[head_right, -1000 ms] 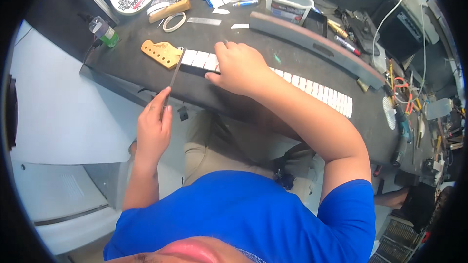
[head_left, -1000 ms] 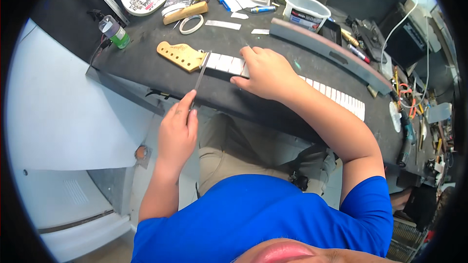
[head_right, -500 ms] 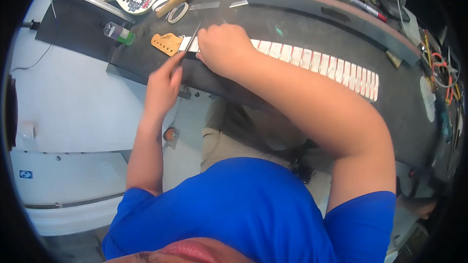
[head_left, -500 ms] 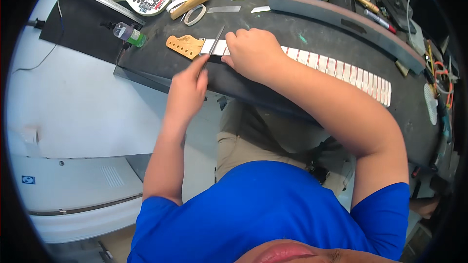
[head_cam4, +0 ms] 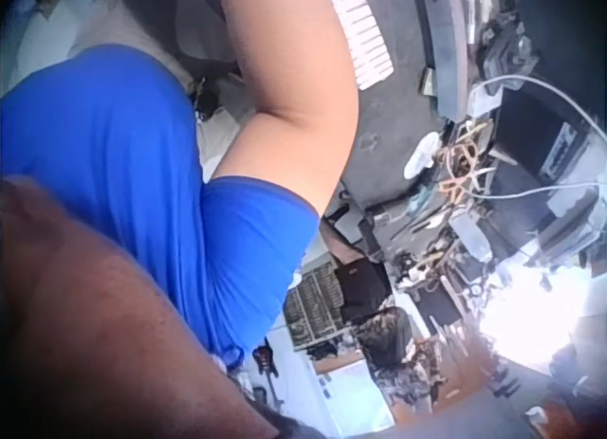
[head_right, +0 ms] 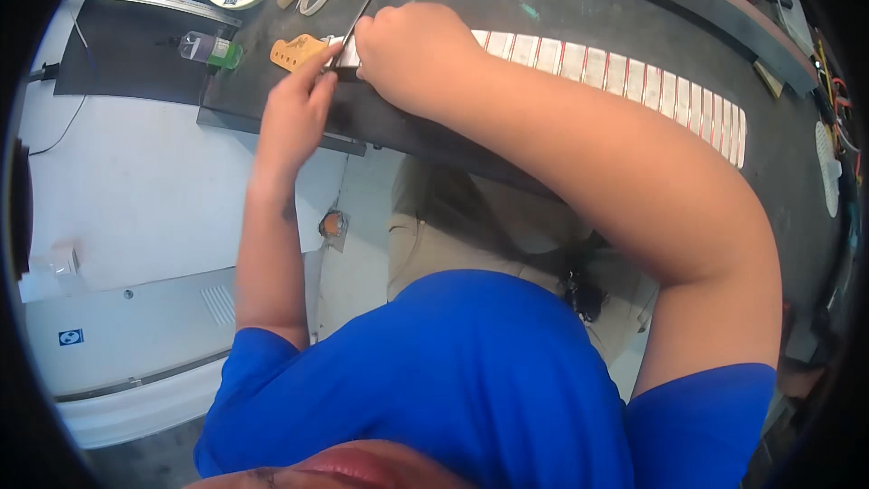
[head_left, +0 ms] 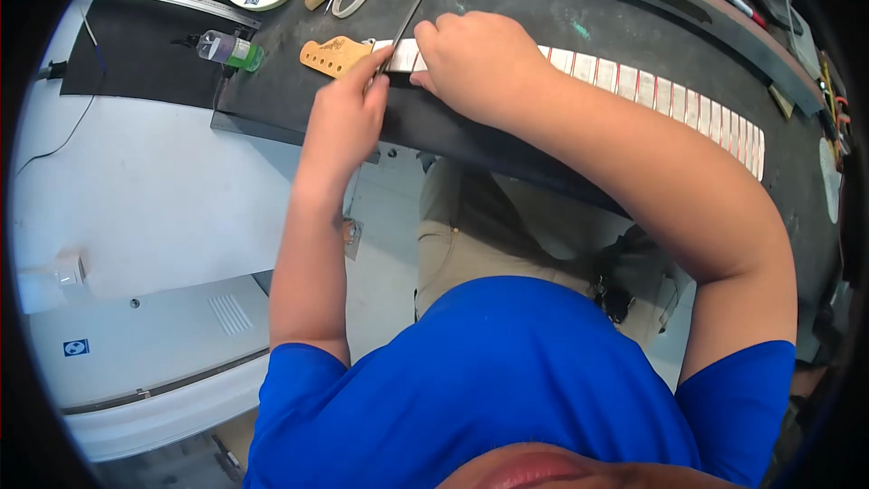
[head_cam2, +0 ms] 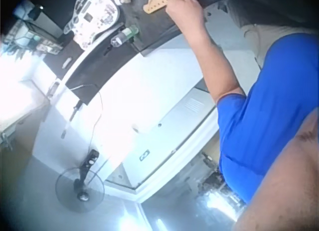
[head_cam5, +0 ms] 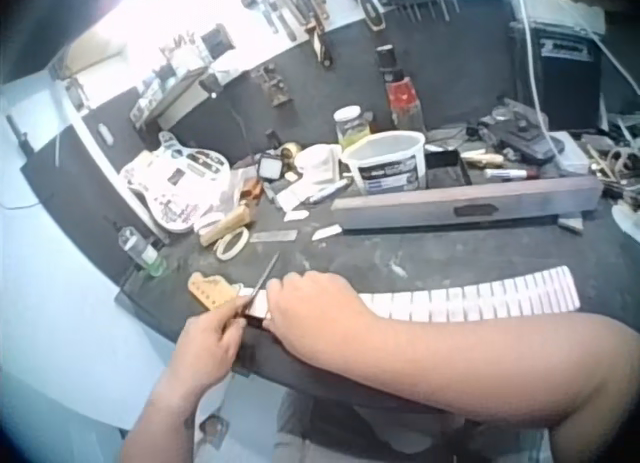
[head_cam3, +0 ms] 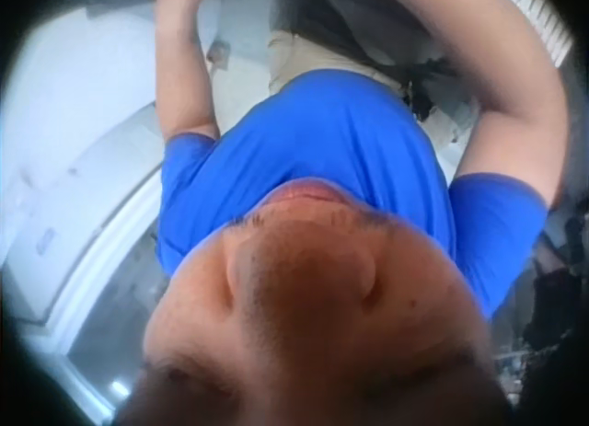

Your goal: The person uses a long sanding block to level guitar frets, marks the frets with a red marker, and then uses a hand file to refine the fret ends and edges.

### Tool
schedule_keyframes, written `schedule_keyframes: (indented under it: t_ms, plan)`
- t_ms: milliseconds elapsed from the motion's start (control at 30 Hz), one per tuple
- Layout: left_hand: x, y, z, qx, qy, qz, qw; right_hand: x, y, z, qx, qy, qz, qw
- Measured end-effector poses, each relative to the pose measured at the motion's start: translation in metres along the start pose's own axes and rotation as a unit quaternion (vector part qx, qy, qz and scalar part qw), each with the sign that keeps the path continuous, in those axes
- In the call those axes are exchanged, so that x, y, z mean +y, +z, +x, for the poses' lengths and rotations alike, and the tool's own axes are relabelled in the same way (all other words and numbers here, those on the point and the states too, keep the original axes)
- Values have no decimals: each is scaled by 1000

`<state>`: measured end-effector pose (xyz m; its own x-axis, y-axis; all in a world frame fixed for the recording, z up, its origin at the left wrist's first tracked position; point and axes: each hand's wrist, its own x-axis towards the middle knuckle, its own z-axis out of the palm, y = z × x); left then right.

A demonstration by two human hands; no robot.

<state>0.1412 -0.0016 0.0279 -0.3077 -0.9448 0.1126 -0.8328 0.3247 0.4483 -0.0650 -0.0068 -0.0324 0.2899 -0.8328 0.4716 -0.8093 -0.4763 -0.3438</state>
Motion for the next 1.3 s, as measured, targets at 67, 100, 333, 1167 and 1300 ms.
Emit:
schedule_keyframes:
  t_ms: [67,100,333,1167,1300]
  plan:
    - [-7,3,-6,-37,-32,-7,999,3,-3,0,-9,-9,-5,1000]
    - [-24,11,-31,18,40,-9,999,4,-1,-2,-9,-3,-5,1000]
    - [-15,8,-32,19,36,7,999,1,-4,-1,3,-8,-6,1000]
    - [-4,2,-14,-19,-12,-13,1000,1,-1,-3,8,0,6,1000]
    - [-27,10,-45,-22,-10,-17,1000,0,-1,-4,-14,9,1,1000]
